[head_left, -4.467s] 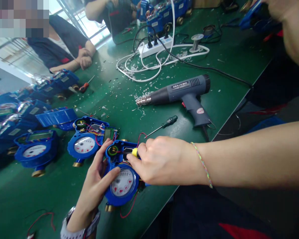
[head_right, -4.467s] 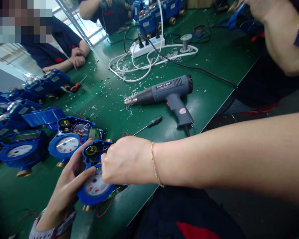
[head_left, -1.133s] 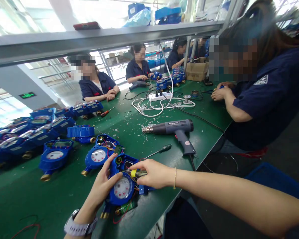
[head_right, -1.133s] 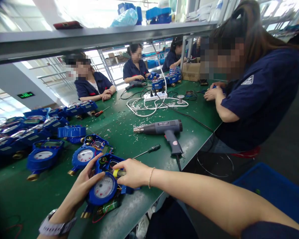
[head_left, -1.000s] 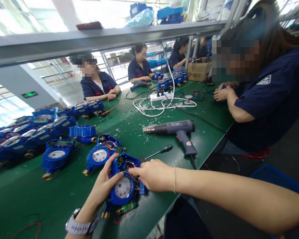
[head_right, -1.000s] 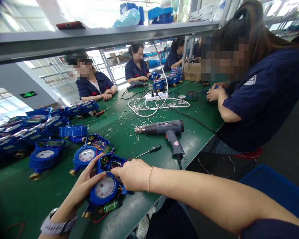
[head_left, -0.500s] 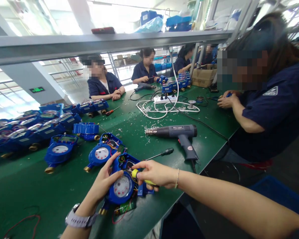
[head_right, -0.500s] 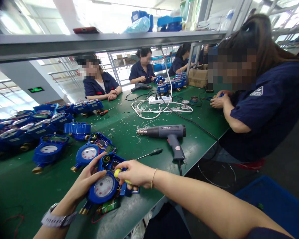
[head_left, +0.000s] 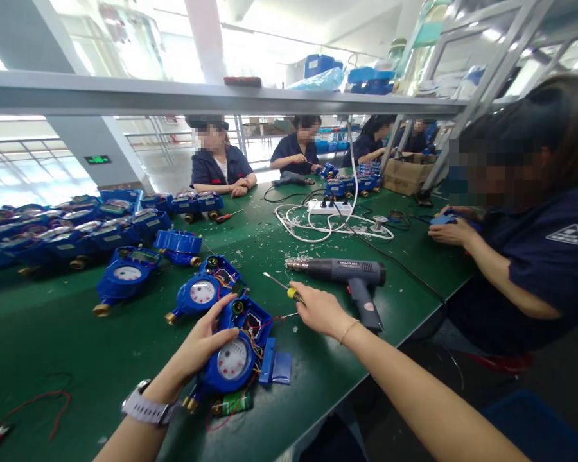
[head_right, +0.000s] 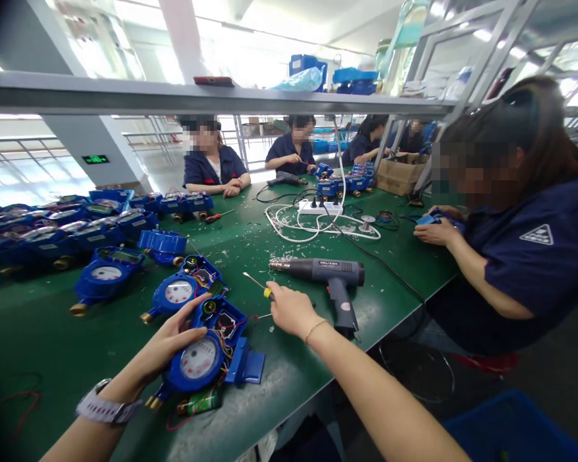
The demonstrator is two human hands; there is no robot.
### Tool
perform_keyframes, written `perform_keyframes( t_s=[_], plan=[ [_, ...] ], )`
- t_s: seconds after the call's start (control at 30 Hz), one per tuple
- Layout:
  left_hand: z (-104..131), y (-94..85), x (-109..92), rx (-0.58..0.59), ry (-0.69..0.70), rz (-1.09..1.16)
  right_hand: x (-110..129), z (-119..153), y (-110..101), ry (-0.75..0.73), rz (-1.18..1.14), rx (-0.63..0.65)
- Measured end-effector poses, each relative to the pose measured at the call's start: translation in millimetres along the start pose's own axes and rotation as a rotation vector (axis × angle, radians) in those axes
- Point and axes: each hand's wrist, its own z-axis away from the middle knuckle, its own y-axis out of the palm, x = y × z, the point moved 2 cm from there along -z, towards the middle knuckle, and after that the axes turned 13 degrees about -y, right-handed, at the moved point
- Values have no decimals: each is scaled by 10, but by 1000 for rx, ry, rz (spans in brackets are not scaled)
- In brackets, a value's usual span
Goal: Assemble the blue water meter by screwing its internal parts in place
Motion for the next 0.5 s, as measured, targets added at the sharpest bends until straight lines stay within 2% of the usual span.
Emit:
perform_keyframes(
  t_s=[0.07, 0.27, 0.4, 0.5],
  plan=[
    [6, 14, -9, 0, 0, 24, 104, -98, 132, -50, 10, -78],
    [-10, 26, 6, 36, 13, 49, 632, -303, 355, -294, -100, -267],
    [-32, 9, 36, 28, 12, 37, 723, -409, 512, -323, -176, -344],
    [-34, 14, 29, 26, 25, 37, 718, -418, 552, -340, -222, -374]
  ],
)
